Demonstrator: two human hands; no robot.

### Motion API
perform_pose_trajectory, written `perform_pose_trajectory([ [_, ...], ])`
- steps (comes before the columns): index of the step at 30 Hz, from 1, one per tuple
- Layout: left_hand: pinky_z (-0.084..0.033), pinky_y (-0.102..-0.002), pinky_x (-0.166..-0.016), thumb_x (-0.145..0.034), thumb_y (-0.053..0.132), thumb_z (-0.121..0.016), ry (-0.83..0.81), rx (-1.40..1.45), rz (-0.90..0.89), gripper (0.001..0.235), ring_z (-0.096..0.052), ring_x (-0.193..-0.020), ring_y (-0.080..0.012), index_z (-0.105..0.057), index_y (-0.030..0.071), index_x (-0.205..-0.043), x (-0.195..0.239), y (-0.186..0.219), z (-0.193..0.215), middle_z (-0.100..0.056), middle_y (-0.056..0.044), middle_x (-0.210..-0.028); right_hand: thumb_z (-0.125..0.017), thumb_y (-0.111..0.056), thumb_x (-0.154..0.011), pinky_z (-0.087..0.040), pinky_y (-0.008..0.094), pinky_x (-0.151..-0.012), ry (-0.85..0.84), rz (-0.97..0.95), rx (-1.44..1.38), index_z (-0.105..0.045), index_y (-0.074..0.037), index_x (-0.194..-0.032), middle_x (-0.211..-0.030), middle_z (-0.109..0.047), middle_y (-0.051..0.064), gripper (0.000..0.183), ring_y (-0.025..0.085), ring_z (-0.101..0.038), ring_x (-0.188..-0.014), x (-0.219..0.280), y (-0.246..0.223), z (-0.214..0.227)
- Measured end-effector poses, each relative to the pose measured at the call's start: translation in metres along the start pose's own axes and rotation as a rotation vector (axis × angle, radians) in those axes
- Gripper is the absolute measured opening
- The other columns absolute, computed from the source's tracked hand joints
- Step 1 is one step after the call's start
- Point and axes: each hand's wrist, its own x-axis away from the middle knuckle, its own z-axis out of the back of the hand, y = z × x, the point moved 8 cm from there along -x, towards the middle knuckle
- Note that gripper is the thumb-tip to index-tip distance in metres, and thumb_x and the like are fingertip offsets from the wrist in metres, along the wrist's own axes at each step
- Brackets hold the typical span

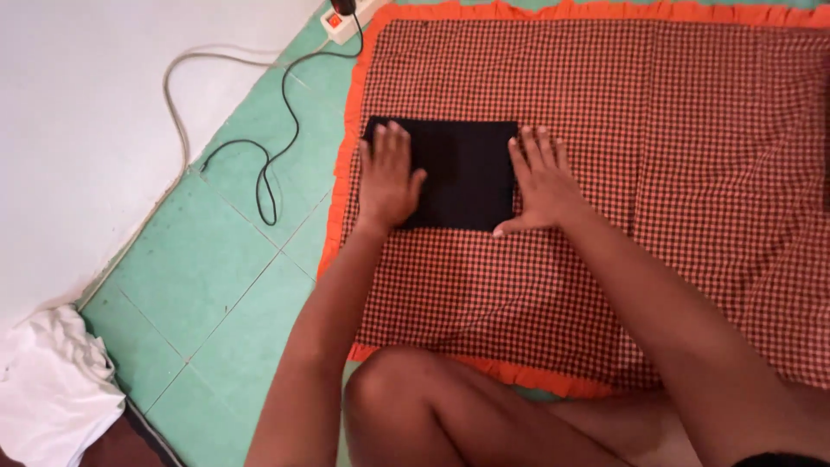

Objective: Folding a black t-shirt into a neat square on a checkered mat.

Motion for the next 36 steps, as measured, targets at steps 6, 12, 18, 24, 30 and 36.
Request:
perform_pose_trajectory([
  [6,-0.012,-0.06,-0.127,-0.1,0.064,-0.052,-0.185,0.129,-0.114,0.09,-0.017,-0.159,-0.0368,-0.023,0.009,-0.166,0.021,0.024,-0.004,-0.021,-0.014,-0.172,-0.061,-0.096,-0.063,-0.012,0.063,-0.124,0.283,0.181,-0.127,-0.027,0.007,-0.16,-0.166,-0.019,0.034,0.146,0.054,-0.009,-0.154,-0.019,-0.058,0.01],
  [12,-0.025,-0.062,-0.123,-0.074,0.089,-0.063,-0.13,0.198,-0.06,0.125,-0.026,-0.155,-0.0397,-0.027,0.011,-0.165,0.019,-0.009,-0.004,-0.03,-0.011,-0.169,-0.058,-0.095,-0.066,-0.007,0.06,-0.126,0.205,0.079,-0.037,-0.022,-0.002,-0.164,-0.169,-0.018,0.026,0.14,0.046,-0.013,-0.157,-0.018,-0.06,-0.017],
  [18,-0.017,-0.064,-0.126,-0.079,0.088,-0.056,-0.213,0.123,0.089,0.122,-0.018,-0.156,-0.0441,-0.026,0.007,-0.164,0.027,-0.037,0.001,-0.023,-0.016,-0.171,-0.055,-0.097,-0.064,-0.001,0.059,-0.128,0.014,0.018,0.013,-0.012,-0.009,-0.166,-0.173,-0.005,0.021,0.142,0.04,-0.001,-0.159,0.009,-0.042,-0.021],
  [24,-0.009,-0.06,-0.127,-0.099,0.06,-0.052,-0.074,0.007,-0.134,0.086,-0.017,-0.157,-0.0408,-0.033,0.003,-0.161,0.042,-0.004,0.005,-0.028,-0.019,-0.169,-0.06,-0.08,-0.081,-0.009,0.063,-0.124,-0.112,-0.157,0.029,-0.017,-0.014,-0.166,-0.171,-0.013,0.023,0.116,0.039,-0.015,-0.158,0.034,-0.037,-0.018],
  [30,-0.014,-0.062,-0.125,-0.102,0.065,-0.037,-0.189,0.208,-0.211,0.084,-0.014,-0.157,-0.0423,-0.023,0.012,-0.167,0.077,0.027,0.016,-0.018,-0.015,-0.172,-0.077,-0.058,-0.082,-0.061,0.047,-0.08,0.062,-0.524,-0.407,-0.05,-0.02,-0.143,-0.127,-0.059,0.019,0.077,0.037,-0.069,-0.114,0.034,-0.014,-0.038],
  [36,-0.018,-0.06,-0.124,-0.103,0.064,-0.041,-0.154,0.221,-0.173,0.079,-0.017,-0.158,-0.0395,-0.028,0.019,-0.166,0.076,0.025,0.016,-0.022,-0.011,-0.172,-0.083,-0.019,-0.079,-0.059,0.051,-0.083,-0.008,-0.569,-0.569,-0.051,-0.017,-0.128,-0.123,-0.066,0.03,0.058,0.045,-0.069,-0.113,0.033,-0.031,-0.014],
])
